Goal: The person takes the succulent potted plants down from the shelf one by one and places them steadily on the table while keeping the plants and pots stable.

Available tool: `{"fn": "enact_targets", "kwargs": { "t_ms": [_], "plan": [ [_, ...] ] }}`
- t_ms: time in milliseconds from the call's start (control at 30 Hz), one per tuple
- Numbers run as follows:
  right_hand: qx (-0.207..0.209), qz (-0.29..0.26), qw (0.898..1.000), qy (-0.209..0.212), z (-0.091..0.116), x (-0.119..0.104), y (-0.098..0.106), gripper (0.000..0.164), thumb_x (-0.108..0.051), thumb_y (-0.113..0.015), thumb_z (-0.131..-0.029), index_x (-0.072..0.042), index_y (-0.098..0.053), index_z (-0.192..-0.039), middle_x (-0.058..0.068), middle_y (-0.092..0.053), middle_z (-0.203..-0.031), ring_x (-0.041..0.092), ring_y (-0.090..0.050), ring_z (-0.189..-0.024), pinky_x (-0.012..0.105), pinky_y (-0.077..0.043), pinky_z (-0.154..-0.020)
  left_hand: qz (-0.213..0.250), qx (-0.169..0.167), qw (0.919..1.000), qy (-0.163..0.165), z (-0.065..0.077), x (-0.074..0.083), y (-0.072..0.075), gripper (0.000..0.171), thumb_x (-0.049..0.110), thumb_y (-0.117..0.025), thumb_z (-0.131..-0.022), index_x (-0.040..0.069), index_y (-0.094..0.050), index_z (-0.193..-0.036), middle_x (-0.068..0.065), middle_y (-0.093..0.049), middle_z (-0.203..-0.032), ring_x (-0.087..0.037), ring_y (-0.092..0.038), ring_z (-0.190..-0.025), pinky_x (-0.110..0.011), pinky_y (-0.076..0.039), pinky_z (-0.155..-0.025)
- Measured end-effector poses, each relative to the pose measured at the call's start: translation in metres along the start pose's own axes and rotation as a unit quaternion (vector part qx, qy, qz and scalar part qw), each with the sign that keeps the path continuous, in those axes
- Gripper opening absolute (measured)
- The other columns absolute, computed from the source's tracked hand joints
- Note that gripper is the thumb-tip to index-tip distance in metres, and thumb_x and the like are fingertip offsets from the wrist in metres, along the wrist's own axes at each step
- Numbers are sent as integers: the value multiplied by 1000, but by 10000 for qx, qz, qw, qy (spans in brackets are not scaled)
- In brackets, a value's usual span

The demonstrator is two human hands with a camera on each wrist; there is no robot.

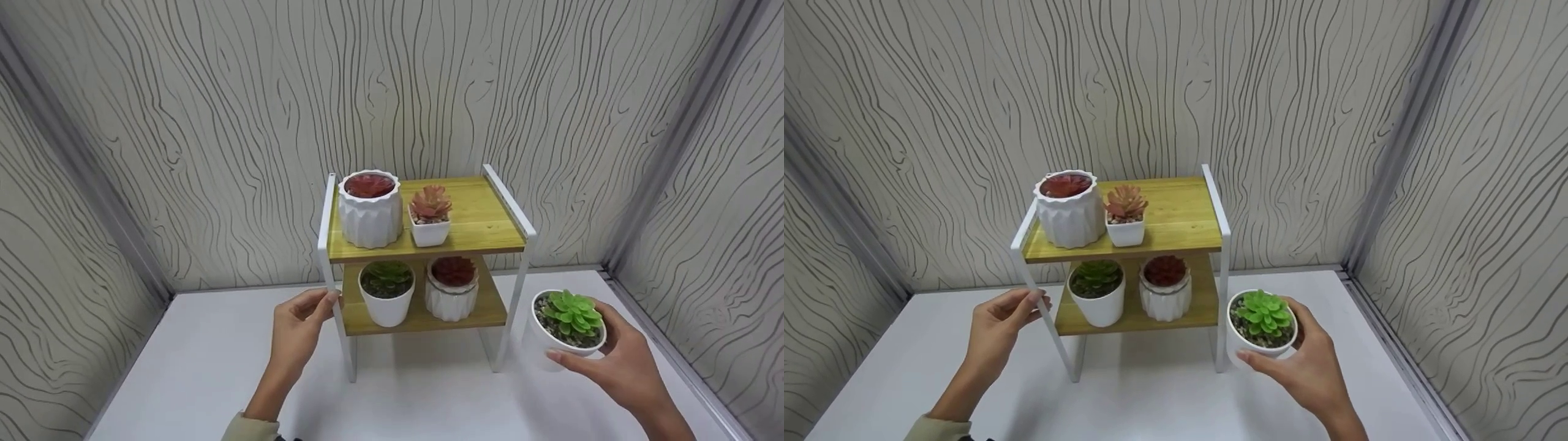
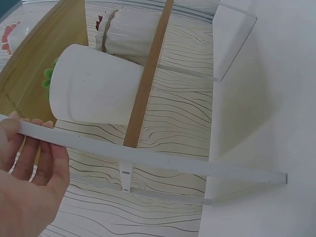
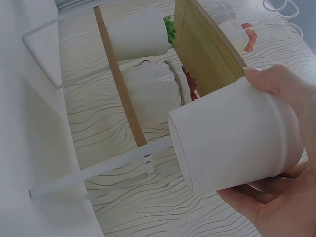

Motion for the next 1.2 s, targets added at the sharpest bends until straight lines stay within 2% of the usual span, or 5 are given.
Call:
{"fn": "enact_targets", "kwargs": {
  "t_ms": [267, 400, 600, 867, 1200],
  "plan": [
    [39, 279, 9988, -390, -7, 12, 6, 92, -19, -91, -68, -3, -42, -143, 11, -50, -135, -23, -45, -99, -1, -46, -77, 1, 40, 10000, 54, 1, -3, 1, 31, 40, -71, -88, 14, -75, -105, -3, -76, -100, -15, -71, -96, -22, -60, -85],
    [15, 242, 9984, -511, -11, 18, 7, 93, -20, -91, -69, 0, -39, -144, 21, -50, -138, -24, -43, -97, -2, -45, -76, 27, 9, 10000, 86, 1, -3, 1, 34, 41, -71, -88, 13, -75, -107, -8, -75, -104, -16, -71, -99, -22, -60, -86],
    [-47, 216, 9984, -529, -18, 26, 6, 94, -22, -90, -70, 1, -37, -145, 25, -49, -138, -24, -42, -97, -1, -46, -76, 20, 4, 10000, 90, 1, -3, 1, 28, 42, -71, -88, 20, -75, -103, -15, -74, -107, -16, -71, -99, -23, -60, -87],
    [-88, 110, 9988, -472, -26, 38, 3, 94, -22, -90, -71, -1, -38, -145, 23, -49, -139, -24, -43, -98, 0, -47, -75, -30, 21, 10000, 41, 0, -3, 0, 32, 42, -71, -88, 15, -75, -105, -2, -75, -100, -17, -71, -97, -21, -60, -86],
    [-38, 194, 9984, -523, -38, 61, 0, 94, -29, -89, -72, 0, -37, -145, 23, -50, -138, -19, -44, -100, -1, -46, -76, 99, 28, 9999, 81, 1, -3, 0, 30, 37, -72, -89, 12, -74, -106, -6, -75, -102, -16, -72, -98, -22, -60, -86]
  ]
}}
Point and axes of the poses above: each hand's wrist, its own z-axis away from the middle knuckle, its own y-axis out of the back of the hand, x = y × z, the point moved 8 cm from there along -z, towards the middle knuckle
